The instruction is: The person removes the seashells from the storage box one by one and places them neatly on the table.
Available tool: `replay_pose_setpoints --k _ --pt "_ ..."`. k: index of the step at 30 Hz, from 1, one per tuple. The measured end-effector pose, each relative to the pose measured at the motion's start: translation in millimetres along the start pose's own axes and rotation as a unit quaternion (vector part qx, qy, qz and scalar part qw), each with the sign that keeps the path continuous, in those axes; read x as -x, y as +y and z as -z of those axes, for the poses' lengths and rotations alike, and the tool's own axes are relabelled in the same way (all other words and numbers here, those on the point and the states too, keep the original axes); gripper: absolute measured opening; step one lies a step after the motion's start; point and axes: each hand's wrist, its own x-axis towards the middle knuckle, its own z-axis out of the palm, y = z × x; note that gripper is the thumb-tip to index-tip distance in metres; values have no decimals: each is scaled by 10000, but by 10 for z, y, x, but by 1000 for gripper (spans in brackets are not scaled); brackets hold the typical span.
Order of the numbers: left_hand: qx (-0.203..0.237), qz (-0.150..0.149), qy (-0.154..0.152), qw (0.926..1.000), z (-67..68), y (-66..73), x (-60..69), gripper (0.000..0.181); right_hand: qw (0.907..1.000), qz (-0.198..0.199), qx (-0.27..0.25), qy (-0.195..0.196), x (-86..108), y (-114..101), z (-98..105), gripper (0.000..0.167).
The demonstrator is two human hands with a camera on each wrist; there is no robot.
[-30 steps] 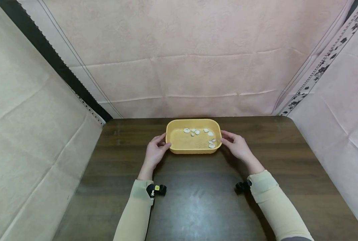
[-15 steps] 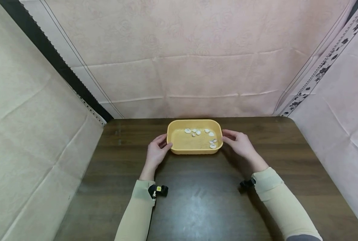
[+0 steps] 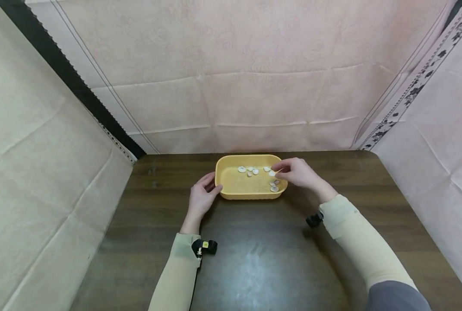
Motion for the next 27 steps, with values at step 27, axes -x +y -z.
replay_pose_setpoints --k 27 --pt "-214 -144 -35 9997 -11 -17 2 54 9642 540 1747 -1921 -474 -109 -328 38"
